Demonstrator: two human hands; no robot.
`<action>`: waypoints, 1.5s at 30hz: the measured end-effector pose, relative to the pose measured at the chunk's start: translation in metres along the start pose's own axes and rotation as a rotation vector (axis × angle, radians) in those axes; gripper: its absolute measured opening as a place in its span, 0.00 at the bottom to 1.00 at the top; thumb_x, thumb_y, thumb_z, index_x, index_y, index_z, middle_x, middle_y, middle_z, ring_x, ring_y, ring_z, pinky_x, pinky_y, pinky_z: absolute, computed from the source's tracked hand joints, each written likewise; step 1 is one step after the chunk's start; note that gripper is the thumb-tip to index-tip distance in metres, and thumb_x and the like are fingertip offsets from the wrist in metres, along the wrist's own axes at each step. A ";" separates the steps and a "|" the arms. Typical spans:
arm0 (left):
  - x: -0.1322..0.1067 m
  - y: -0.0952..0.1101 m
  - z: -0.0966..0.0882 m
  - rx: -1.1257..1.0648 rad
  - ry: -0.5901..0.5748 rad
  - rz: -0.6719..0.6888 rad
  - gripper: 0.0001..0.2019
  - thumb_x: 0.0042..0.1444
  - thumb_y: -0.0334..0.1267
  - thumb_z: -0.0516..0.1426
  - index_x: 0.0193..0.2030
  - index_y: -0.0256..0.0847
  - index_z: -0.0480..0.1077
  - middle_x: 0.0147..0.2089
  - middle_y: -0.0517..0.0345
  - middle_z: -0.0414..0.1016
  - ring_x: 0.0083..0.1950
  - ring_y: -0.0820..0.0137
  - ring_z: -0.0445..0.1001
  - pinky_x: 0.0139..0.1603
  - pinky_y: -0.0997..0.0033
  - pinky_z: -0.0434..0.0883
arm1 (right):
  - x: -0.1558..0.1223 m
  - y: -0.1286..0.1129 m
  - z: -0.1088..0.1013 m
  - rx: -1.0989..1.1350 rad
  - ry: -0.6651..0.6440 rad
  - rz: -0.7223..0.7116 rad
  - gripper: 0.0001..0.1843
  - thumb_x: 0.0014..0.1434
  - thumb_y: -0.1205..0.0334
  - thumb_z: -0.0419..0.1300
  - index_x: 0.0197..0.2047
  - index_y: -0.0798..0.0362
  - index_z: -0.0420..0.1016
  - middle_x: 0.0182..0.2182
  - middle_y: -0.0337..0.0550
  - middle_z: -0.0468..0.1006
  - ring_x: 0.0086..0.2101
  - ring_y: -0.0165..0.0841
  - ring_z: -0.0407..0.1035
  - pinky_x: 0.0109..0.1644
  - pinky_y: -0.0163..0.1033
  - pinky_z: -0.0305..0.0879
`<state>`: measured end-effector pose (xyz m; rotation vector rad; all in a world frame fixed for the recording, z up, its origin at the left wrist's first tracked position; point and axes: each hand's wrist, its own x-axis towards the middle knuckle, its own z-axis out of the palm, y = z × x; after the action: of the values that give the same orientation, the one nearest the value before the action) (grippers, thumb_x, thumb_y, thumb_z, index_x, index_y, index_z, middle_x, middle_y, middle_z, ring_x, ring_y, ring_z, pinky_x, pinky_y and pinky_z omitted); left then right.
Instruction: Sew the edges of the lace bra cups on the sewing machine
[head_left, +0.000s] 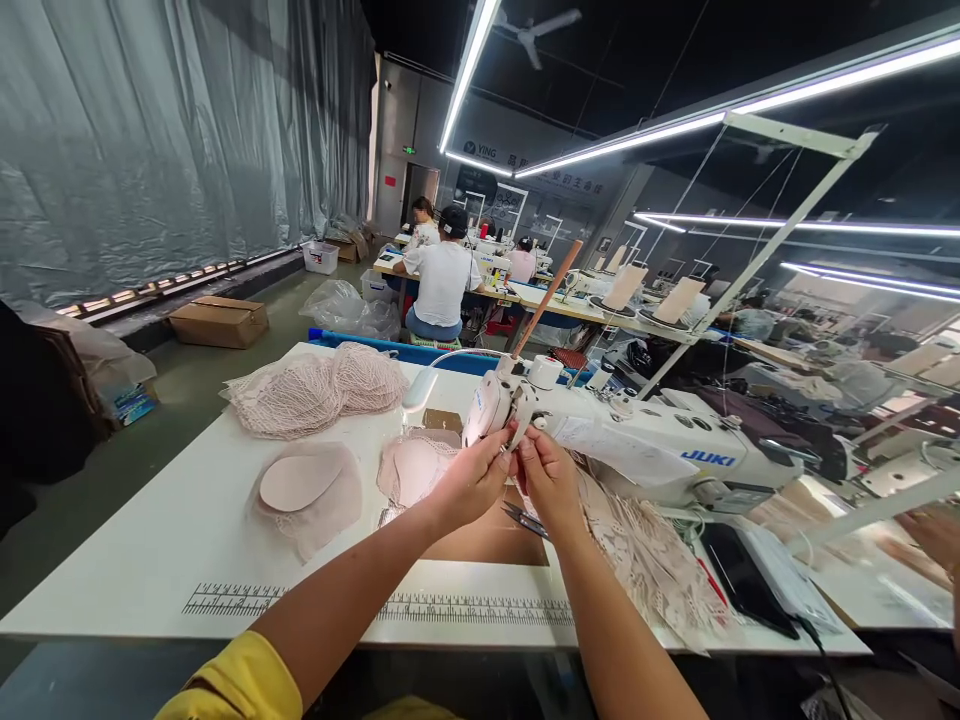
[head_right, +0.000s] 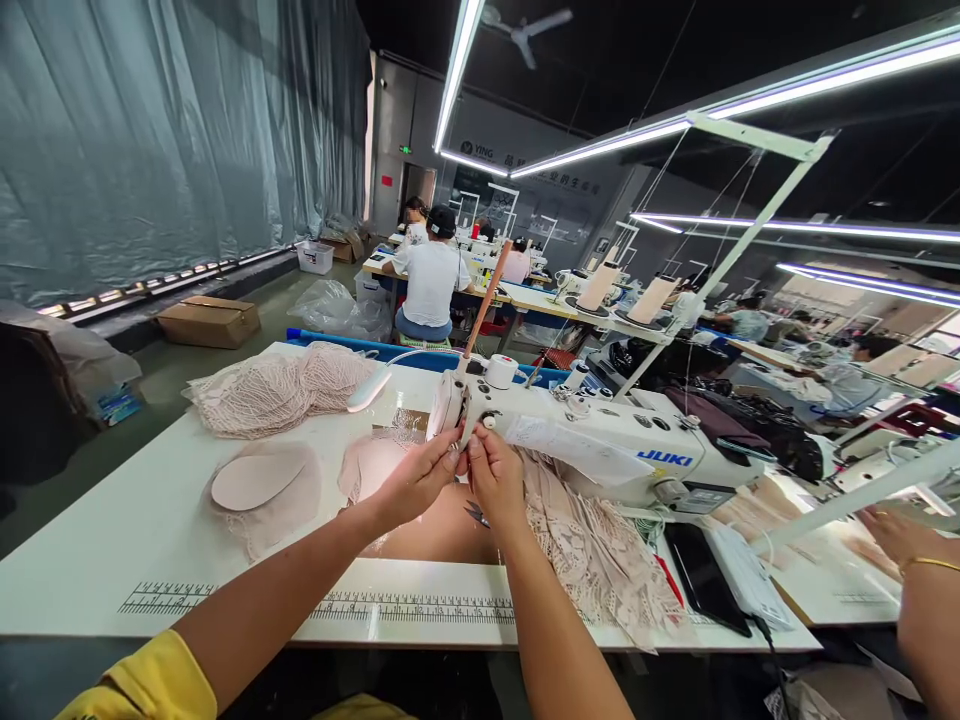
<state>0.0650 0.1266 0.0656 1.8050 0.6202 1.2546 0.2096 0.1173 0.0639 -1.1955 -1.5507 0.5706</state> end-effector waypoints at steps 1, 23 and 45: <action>0.000 -0.002 0.001 -0.015 0.006 -0.002 0.15 0.64 0.41 0.47 0.46 0.35 0.70 0.35 0.52 0.73 0.37 0.69 0.71 0.43 0.69 0.70 | 0.000 0.000 0.000 0.020 0.005 0.009 0.21 0.63 0.48 0.50 0.51 0.53 0.71 0.18 0.33 0.66 0.17 0.26 0.57 0.20 0.31 0.56; 0.002 -0.016 0.004 -0.068 -0.040 -0.008 0.13 0.63 0.38 0.47 0.35 0.34 0.69 0.36 0.52 0.73 0.37 0.71 0.70 0.39 0.72 0.68 | 0.002 0.005 0.000 0.193 -0.082 0.084 0.16 0.62 0.50 0.52 0.45 0.52 0.70 0.15 0.29 0.60 0.15 0.24 0.51 0.17 0.30 0.48; -0.025 -0.031 -0.013 0.165 -0.026 -0.165 0.11 0.64 0.41 0.46 0.40 0.39 0.66 0.30 0.61 0.63 0.31 0.74 0.61 0.33 0.75 0.61 | -0.004 0.014 -0.020 -0.556 0.088 -0.260 0.11 0.63 0.59 0.51 0.32 0.51 0.72 0.28 0.42 0.77 0.32 0.33 0.70 0.37 0.36 0.61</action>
<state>0.0457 0.1278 0.0288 1.8592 0.8610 1.0943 0.2328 0.1148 0.0573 -1.3688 -1.8127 -0.0976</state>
